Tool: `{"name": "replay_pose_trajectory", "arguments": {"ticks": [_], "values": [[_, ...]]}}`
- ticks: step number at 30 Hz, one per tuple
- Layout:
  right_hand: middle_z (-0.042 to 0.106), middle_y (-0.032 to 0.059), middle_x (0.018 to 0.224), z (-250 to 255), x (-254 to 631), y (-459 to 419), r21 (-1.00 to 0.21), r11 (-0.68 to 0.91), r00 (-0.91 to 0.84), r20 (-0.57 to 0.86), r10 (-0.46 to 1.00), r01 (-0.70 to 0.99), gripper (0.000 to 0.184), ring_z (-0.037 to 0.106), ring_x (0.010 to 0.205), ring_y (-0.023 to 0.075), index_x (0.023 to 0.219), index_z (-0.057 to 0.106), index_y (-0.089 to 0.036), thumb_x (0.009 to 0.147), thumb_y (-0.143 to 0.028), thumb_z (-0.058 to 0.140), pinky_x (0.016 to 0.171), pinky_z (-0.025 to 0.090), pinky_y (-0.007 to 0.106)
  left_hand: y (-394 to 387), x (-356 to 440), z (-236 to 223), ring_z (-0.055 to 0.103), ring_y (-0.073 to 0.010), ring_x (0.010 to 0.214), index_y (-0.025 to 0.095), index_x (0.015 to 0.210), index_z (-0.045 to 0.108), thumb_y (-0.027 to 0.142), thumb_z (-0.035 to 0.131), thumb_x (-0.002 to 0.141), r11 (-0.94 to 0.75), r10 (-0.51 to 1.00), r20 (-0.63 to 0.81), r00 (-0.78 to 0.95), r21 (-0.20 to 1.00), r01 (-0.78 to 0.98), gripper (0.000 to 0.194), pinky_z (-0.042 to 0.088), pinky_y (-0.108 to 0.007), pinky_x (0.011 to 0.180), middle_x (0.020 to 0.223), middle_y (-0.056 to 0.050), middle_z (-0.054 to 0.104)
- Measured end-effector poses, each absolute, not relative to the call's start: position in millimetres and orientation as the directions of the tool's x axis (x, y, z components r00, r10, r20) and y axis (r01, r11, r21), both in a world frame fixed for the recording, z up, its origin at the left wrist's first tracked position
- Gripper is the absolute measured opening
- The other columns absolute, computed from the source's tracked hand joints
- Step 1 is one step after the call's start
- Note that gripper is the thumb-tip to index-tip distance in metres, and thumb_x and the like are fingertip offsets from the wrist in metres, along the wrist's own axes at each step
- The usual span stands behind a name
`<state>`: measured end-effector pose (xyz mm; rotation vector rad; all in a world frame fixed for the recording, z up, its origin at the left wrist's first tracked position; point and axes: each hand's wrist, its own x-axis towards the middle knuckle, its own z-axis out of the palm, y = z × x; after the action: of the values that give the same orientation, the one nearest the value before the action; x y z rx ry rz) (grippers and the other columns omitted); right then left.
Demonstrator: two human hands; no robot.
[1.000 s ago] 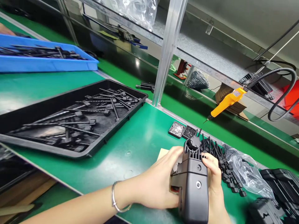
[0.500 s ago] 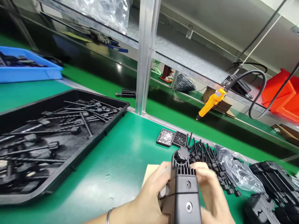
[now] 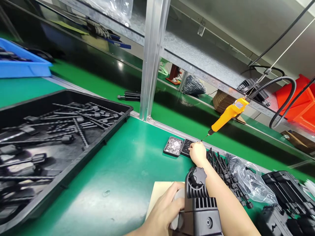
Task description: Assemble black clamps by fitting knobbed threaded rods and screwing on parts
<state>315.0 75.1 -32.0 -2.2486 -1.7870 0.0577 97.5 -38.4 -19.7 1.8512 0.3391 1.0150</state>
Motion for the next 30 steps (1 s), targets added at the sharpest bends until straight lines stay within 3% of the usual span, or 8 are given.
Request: {"name": "replay_pose_trajectory", "arguments": {"ticks": [4, 9, 14, 20, 23, 30], "values": [[0.064, 0.0092, 0.115, -34.4, 316.0, 77.2, -0.167, -0.283, 0.296, 0.062, 0.953, 0.945, 0.022, 0.064, 0.105, 0.0233, 0.111, 0.065, -0.012, 0.098, -0.030, 0.065, 0.092, 0.055, 0.043, -38.4, 94.0, -18.2, 0.061, -0.0287, 0.103, 0.030, 0.126, 0.054, 0.027, 0.076, 0.075, -0.522, 0.548, 0.526, 0.650, 0.823, -0.226, 0.056, 0.056, -0.034, 0.080, 0.117, -0.008, 0.058], [0.066, 0.0073, 0.111, -29.6, 316.1, 74.3, -0.143, -0.333, 0.339, 0.018, 0.940, 0.932, 0.021, 0.065, 0.101, 0.0218, 0.110, 0.065, -0.013, 0.100, -0.031, 0.062, 0.091, 0.056, 0.043, -43.0, 90.8, -7.3, 0.053, -0.0324, 0.117, 0.028, 0.130, 0.047, 0.010, 0.082, 0.064, -0.520, 0.524, 0.512, 0.681, 0.825, -0.220, 0.077, 0.052, -0.043, 0.098, 0.128, -0.011, 0.048], [0.067, 0.0060, 0.105, -24.0, 319.7, 72.5, -0.176, -0.303, 0.306, -0.007, 0.952, 0.937, 0.021, 0.067, 0.095, 0.0201, 0.107, 0.065, -0.013, 0.101, -0.033, 0.062, 0.088, 0.057, 0.041, -45.1, 91.8, -3.2, 0.054, -0.0287, 0.113, 0.030, 0.132, 0.046, 0.011, 0.073, 0.072, -0.568, 0.525, 0.535, 0.661, 0.799, -0.196, 0.069, 0.054, -0.041, 0.095, 0.123, -0.008, 0.048], [0.065, 0.0078, 0.118, -16.3, 299.5, 74.7, -0.222, -0.106, 0.122, 0.061, 0.991, 0.969, 0.018, 0.063, 0.109, 0.0228, 0.111, 0.066, -0.015, 0.101, -0.029, 0.061, 0.097, 0.053, 0.045, -43.8, 92.6, -13.9, 0.052, -0.0294, 0.110, 0.028, 0.125, 0.047, 0.008, 0.073, 0.062, -0.525, 0.547, 0.501, 0.671, 0.829, -0.192, 0.071, 0.050, -0.046, 0.098, 0.122, -0.009, 0.046], [0.064, 0.0079, 0.119, -16.3, 284.2, 78.2, -0.215, 0.001, 0.012, 0.061, 0.998, 0.977, 0.019, 0.062, 0.111, 0.0235, 0.113, 0.065, -0.015, 0.101, -0.029, 0.061, 0.097, 0.052, 0.045, -43.3, 92.4, -14.0, 0.053, -0.0284, 0.107, 0.027, 0.120, 0.049, 0.012, 0.076, 0.063, -0.523, 0.534, 0.514, 0.671, 0.825, -0.216, 0.065, 0.050, -0.044, 0.096, 0.117, -0.008, 0.047], [0.065, 0.0073, 0.112, -24.2, 267.3, 91.1, -0.095, -0.055, 0.049, -0.064, 0.997, 0.994, 0.021, 0.065, 0.102, 0.0223, 0.111, 0.064, -0.013, 0.100, -0.031, 0.063, 0.088, 0.057, 0.042, -44.2, 93.8, -10.5, 0.053, -0.0269, 0.109, 0.028, 0.118, 0.048, 0.011, 0.079, 0.065, -0.510, 0.537, 0.514, 0.669, 0.829, -0.228, 0.063, 0.049, -0.040, 0.096, 0.118, -0.007, 0.047]]}}
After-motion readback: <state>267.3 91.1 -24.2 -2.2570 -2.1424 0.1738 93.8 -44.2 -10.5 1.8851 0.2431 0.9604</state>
